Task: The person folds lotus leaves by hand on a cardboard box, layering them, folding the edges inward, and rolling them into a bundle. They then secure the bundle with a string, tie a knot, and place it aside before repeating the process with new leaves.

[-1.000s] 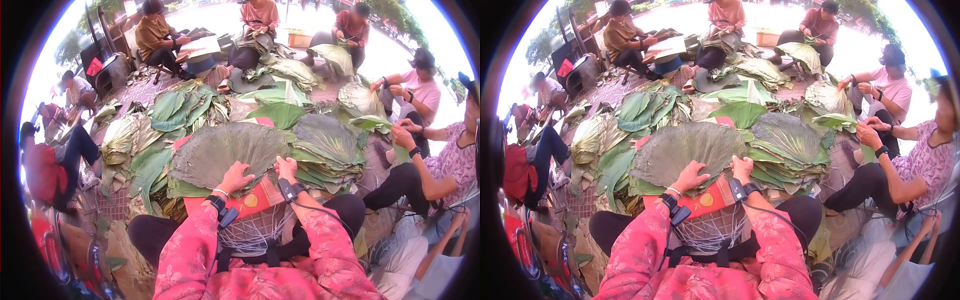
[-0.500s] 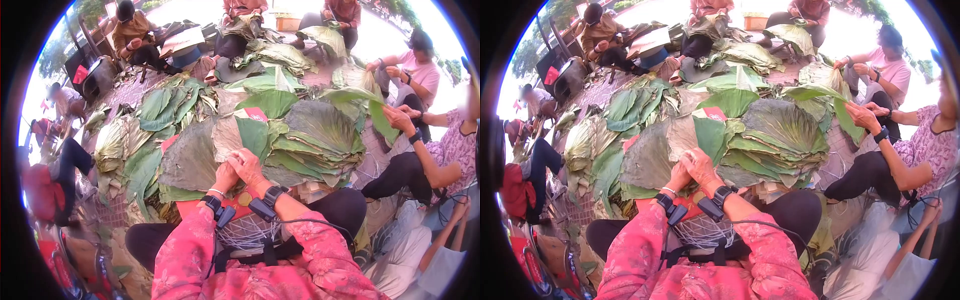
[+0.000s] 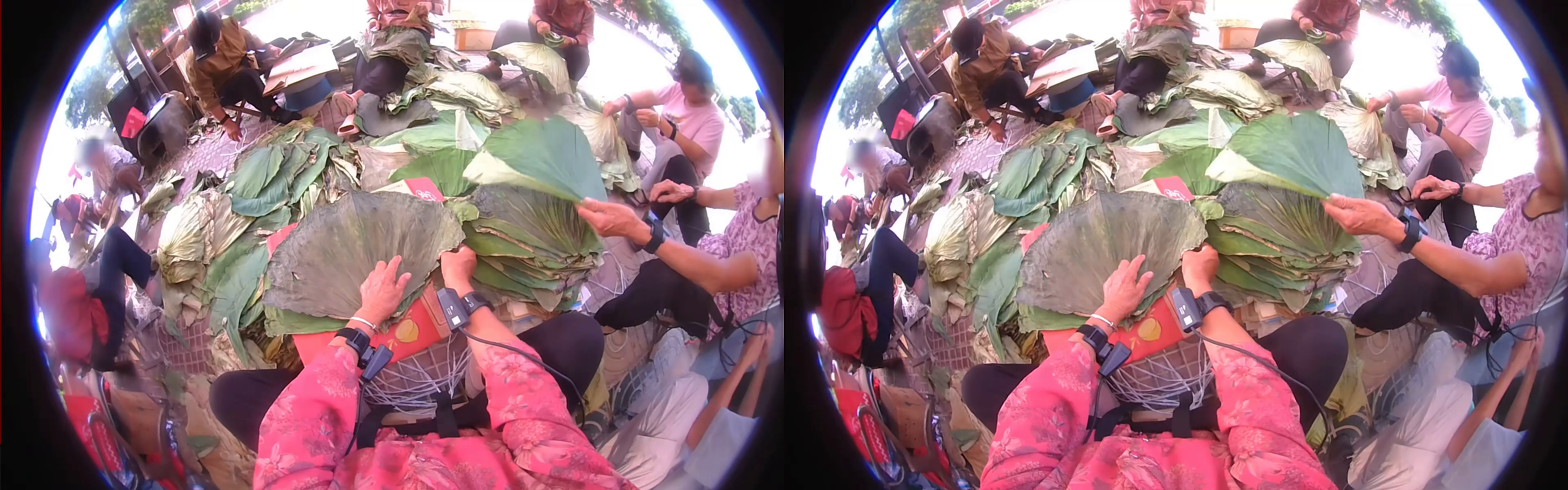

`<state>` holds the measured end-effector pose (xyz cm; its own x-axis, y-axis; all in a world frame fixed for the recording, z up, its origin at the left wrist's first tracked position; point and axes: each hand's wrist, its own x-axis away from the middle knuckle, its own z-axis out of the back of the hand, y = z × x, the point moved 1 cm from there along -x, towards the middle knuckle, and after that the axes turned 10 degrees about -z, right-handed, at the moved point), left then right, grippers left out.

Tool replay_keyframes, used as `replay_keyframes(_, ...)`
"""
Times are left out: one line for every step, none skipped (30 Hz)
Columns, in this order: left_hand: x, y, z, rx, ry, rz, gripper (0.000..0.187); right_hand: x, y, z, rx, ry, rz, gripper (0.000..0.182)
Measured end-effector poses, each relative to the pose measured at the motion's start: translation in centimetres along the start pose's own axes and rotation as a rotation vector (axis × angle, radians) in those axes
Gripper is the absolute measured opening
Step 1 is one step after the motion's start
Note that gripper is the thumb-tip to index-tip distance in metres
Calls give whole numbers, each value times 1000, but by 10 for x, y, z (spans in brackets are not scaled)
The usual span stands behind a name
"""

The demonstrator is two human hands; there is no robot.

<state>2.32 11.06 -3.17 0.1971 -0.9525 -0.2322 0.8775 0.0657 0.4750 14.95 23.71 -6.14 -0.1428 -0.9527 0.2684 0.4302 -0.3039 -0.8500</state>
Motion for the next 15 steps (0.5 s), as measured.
replay_keyframes(-1, 2, 2, -33, -37, -12, 43, -1, 0, 0, -28, -45, -12, 25)
replay_keyframes(-3, 4, 3, -87, -76, -19, 44, -1, -1, -4, -166, -55, 43, 25)
replay_keyframes(-6, 8, 7, -141, -117, -24, 46, 0, 0, -8, -303, -66, 96, 25)
replay_keyframes(-7, 12, 10, -195, -159, -27, 48, 1, 2, -12, -439, -79, 148, 25)
replay_keyframes(-8, 15, 13, -247, -125, -59, 49, 0, 4, -14, -541, -147, 103, 23)
replay_keyframes(-8, 18, 15, -300, -90, -92, 51, 5, -3, -10, -642, -214, 58, 22)
replay_keyframes(-8, 19, 16, -351, -56, -125, 52, 10, -8, -7, -741, -281, 10, 22)
replay_keyframes(-7, 17, 13, -335, -66, -141, 52, 3, -3, -2, -760, -436, -97, 29)
replay_keyframes(-8, 11, 7, -319, -71, -158, 52, 10, -12, 0, -910, -484, -209, 34)
replay_keyframes(-8, 9, 4, -302, -77, -173, 52, 20, -26, 6, -1057, -531, -325, 39)
replay_keyframes(-7, 6, 1, -292, -81, -161, 53, 28, -37, 10, -1203, -575, -445, 44)
replay_keyframes(-6, 5, 0, -282, -84, -150, 53, 27, -35, 9, -1191, -695, -298, 61)
replay_keyframes(-5, 4, 0, -273, -87, -140, 54, 16, -27, -1, -1140, -650, -229, 55)
replay_keyframes(-5, 3, 0, -267, -86, -131, 54, 11, -16, -10, -974, -534, -128, 49)
replay_keyframes(-4, 3, -1, -260, -87, -121, 54, 13, -14, -13, -807, -417, -30, 44)
